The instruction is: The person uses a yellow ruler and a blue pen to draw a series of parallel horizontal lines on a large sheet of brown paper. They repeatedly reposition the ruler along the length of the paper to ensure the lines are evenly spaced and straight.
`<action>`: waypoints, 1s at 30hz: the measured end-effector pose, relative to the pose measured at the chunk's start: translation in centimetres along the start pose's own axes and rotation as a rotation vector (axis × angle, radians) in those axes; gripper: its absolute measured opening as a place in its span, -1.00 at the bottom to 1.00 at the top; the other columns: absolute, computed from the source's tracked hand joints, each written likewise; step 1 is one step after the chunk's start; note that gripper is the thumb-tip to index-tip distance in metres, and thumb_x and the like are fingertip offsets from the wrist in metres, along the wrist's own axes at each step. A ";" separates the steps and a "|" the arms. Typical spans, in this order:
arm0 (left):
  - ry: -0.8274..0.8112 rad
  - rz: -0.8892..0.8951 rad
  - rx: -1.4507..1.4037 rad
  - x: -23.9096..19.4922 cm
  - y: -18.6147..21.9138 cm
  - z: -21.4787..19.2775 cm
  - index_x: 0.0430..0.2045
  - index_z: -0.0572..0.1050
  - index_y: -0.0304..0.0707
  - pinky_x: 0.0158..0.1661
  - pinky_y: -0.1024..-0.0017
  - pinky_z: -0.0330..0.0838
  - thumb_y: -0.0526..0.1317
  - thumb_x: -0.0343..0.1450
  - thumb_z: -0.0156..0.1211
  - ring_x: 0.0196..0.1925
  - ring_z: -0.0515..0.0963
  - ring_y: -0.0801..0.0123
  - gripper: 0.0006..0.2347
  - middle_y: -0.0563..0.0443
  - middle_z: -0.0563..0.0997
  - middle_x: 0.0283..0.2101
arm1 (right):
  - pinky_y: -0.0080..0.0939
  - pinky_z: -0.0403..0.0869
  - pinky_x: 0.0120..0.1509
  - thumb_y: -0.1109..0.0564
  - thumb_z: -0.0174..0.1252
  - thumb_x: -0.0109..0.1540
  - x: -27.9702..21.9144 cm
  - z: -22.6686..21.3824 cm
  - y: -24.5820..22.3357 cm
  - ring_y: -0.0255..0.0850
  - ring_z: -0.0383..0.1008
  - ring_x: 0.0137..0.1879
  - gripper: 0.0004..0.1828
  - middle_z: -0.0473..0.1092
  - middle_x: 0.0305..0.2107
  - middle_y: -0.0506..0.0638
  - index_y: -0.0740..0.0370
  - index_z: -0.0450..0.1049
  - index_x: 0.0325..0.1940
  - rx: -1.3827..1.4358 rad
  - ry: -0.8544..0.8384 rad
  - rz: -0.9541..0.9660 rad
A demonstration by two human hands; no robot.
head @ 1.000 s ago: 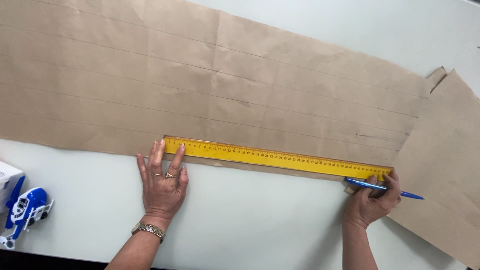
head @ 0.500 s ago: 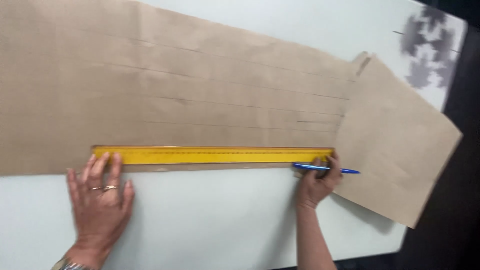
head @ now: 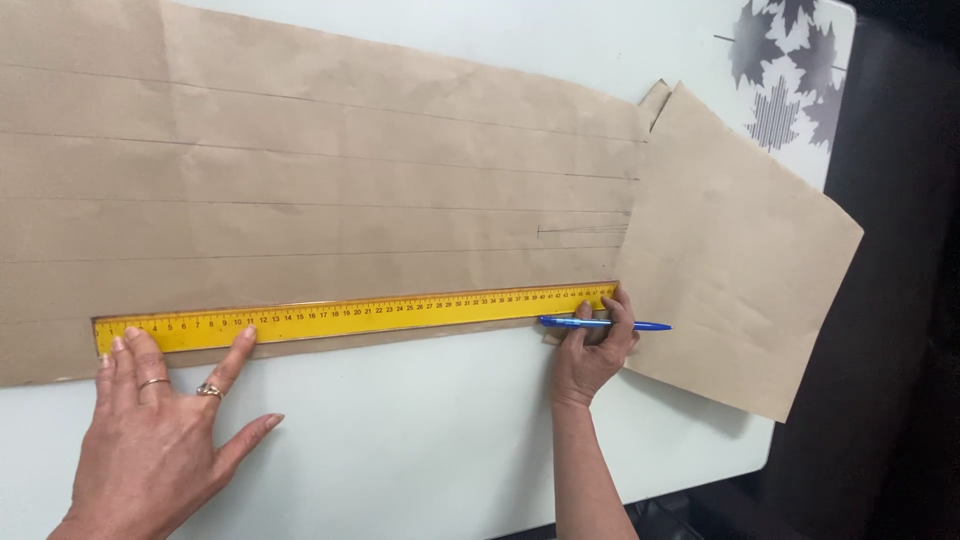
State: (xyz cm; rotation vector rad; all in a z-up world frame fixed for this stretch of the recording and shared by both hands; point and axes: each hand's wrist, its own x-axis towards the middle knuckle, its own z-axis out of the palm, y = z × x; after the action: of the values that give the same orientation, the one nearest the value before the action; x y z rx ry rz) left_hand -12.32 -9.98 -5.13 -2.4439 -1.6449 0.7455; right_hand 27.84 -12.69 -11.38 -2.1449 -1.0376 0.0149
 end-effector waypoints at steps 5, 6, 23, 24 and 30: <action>-0.028 0.019 0.072 0.2 0.3 0.0 0.37 -0.25 0.57 0.33 0.22 0.17 0.54 0.09 -0.57 0.26 0.37 -0.18 -0.15 -0.64 0.22 0.24 | -0.23 0.23 0.19 0.16 0.11 0.27 0.0 -0.1 -0.1 -0.13 0.28 0.05 -0.82 0.34 0.15 0.00 0.08 0.35 -0.04 -0.036 -0.009 0.007; -0.028 0.020 0.073 0.2 0.3 0.1 0.37 -0.25 0.57 0.33 0.22 0.17 0.54 0.09 -0.57 0.26 0.37 -0.18 -0.15 -0.64 0.22 0.24 | -0.23 0.23 0.19 0.16 0.11 0.27 0.1 0.0 -0.1 -0.13 0.28 0.05 -0.82 0.34 0.15 0.00 0.08 0.35 -0.04 -0.035 -0.009 0.009; -0.381 0.200 -0.038 3.5 2.7 -4.6 0.36 -0.30 0.40 0.20 0.08 0.16 0.57 0.21 -0.43 0.18 0.33 -0.34 -0.18 -0.77 0.23 0.12 | -0.25 0.36 0.13 0.23 0.09 0.27 0.1 0.0 -0.4 -0.13 0.26 0.09 -0.81 0.33 0.16 -0.04 0.08 0.34 -0.04 -0.024 -0.016 0.010; -0.382 0.196 -0.036 3.8 2.9 -5.1 0.36 -0.30 0.40 0.20 0.08 0.16 0.57 0.21 -0.43 0.18 0.33 -0.34 -0.18 -0.77 0.23 0.12 | -0.25 0.36 0.13 0.23 0.09 0.27 0.1 0.0 -0.4 -0.13 0.26 0.09 -0.81 0.33 0.16 -0.04 0.08 0.34 -0.04 -0.020 -0.018 0.009; -0.704 0.198 -0.080 5.8 3.3 -8.8 0.30 -0.54 0.70 0.18 -0.08 0.10 0.55 0.26 -0.23 0.23 0.18 -0.56 -0.19 -0.99 0.03 0.14 | -0.26 0.40 0.15 0.22 0.11 0.28 -0.1 -0.1 -0.1 -0.11 0.28 0.14 -0.80 0.33 0.15 0.04 0.12 0.33 -0.01 0.007 -0.010 -0.030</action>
State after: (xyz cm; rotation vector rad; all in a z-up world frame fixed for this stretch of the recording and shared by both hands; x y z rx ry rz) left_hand -3.89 -4.53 -0.55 -2.5893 -1.6329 1.7587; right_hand 27.76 -12.74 -11.31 -2.1248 -1.0737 0.0153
